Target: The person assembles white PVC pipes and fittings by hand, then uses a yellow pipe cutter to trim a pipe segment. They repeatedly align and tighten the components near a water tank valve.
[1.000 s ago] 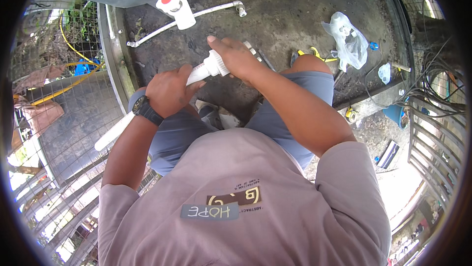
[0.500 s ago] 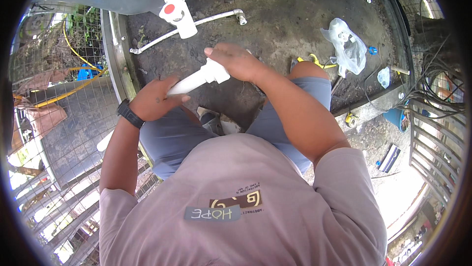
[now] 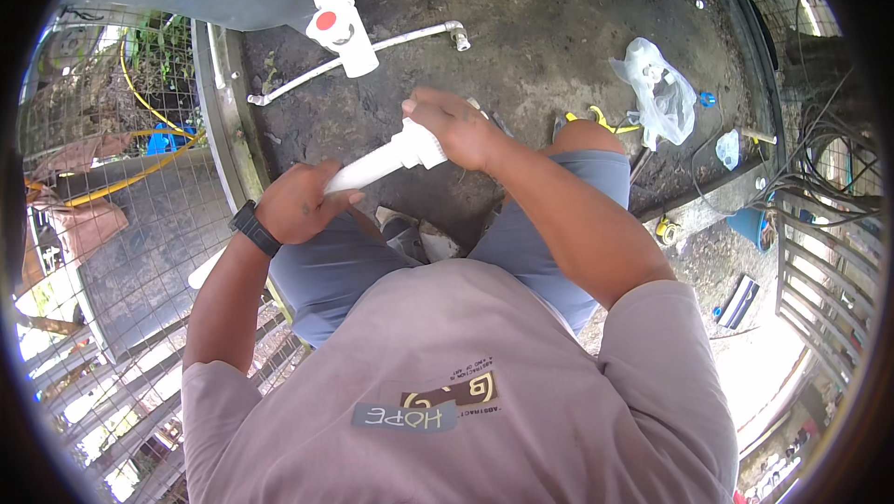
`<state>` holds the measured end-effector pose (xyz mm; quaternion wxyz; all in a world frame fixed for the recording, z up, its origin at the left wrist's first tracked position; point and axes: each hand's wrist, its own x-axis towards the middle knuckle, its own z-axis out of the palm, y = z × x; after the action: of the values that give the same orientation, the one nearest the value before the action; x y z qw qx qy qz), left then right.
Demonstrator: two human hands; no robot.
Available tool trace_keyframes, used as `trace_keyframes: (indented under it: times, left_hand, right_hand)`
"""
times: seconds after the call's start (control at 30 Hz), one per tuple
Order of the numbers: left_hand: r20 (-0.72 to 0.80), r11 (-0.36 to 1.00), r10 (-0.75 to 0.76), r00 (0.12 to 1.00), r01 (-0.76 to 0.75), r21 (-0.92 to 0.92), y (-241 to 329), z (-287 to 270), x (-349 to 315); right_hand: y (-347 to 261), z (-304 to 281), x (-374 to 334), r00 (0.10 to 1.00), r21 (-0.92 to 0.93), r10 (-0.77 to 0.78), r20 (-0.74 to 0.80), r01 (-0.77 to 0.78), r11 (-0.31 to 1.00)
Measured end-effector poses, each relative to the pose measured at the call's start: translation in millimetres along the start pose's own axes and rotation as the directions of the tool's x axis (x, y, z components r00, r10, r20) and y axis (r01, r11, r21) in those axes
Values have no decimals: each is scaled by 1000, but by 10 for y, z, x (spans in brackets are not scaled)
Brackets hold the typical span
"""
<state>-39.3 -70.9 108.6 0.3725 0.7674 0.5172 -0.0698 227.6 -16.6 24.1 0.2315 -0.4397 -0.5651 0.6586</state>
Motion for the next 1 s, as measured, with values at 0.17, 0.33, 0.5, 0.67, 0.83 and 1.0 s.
trace_keyframes:
  times: [0.17,0.33,0.5,0.67,0.83,1.0]
  left_hand:
    - [-11,1000,1,1000,-1,3,13,3,6]
    - [-4,1000,2,1000,-2,10,12,-14,12]
    - [-26,999,-13,1000,14,33,37,-18,-23]
    - [5,997,-71,997,71,28,20,-18,-34]
    - [13,999,-47,999,47,-16,0,-20,-19]
    - [41,999,-34,999,36,-29,12,-87,-53]
  right_hand:
    - [-1,-9,7,999,-22,-35,11,36,999]
    - [-50,10,-4,1000,-19,-24,7,24,1000]
    - [-34,19,32,997,-106,-76,4,76,991]
    - [-35,37,52,998,-77,-57,37,59,995]
    - [-73,27,45,999,-67,-30,39,33,997]
    - [73,79,95,997,-58,73,1,-73,996]
